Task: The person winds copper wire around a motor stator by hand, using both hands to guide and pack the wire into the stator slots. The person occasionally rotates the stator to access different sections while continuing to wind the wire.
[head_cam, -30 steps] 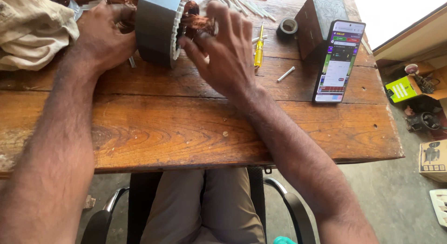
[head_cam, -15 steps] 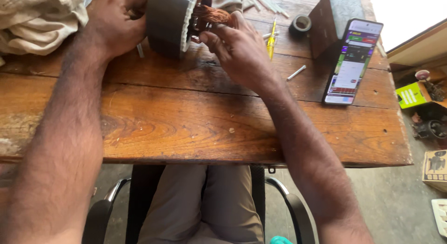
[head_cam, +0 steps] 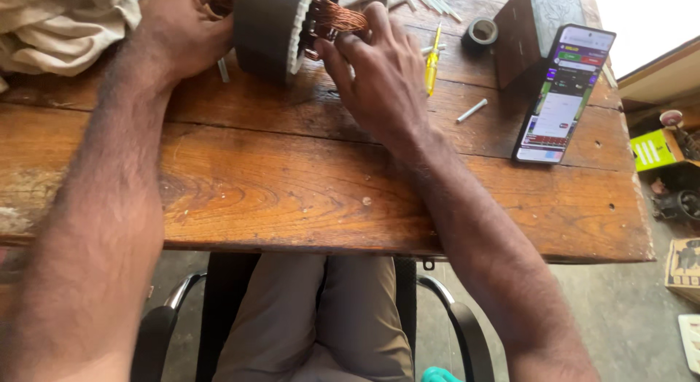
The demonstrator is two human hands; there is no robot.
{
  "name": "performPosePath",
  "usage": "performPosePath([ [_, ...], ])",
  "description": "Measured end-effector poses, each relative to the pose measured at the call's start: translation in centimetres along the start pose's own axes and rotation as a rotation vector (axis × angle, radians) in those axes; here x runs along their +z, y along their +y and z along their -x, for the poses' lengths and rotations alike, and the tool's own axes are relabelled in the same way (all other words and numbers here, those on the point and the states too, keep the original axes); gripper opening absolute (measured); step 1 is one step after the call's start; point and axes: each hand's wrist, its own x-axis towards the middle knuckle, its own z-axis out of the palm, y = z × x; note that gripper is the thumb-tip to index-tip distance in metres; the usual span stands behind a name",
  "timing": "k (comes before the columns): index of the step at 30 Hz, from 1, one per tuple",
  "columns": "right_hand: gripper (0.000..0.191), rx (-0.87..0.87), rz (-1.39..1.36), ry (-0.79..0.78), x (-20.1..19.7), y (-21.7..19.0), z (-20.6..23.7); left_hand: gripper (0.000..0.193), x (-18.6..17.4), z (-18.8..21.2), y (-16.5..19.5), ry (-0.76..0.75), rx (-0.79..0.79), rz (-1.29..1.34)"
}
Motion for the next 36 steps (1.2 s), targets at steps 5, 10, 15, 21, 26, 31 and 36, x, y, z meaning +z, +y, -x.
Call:
performPosePath([
  [5,0.033,-0.163,0.051,0.18,-0.4,0.3,0.3,0.041,0.5,-0.2,-1.3,0.009,-0.124,-0.108],
  [10,0.022,-0.145,-0.106,0.396,-2.1,0.9,0.3,0.043,0.9,-0.2,-3.4,0.018,-0.064,-0.108],
  [15,0.015,0.146,-0.303,0.499,-5.0,3.2,1.3,0.049,0.9,-0.6,-3.8,0.029,-0.02,-0.213],
  [21,0.012,-0.025,-0.224,0.363,-3.0,2.6,1.4,0.051,0.6,-0.4,-2.9,-0.009,-0.154,-0.082],
  [26,0.031,-0.254,-0.018,0.171,-0.3,0.1,1.6,0.046,0.3,-0.3,-2.0,-0.003,-0.132,-0.037],
  [31,0.044,-0.29,0.166,0.181,0.1,-0.2,1.7,0.053,-0.2,-0.3,-1.2,-0.065,-0.163,0.091],
  [36,0.049,-0.225,0.146,0.148,0.3,0.1,1.5,0.062,-0.9,0.0,-0.9,-0.123,-0.18,0.089],
])
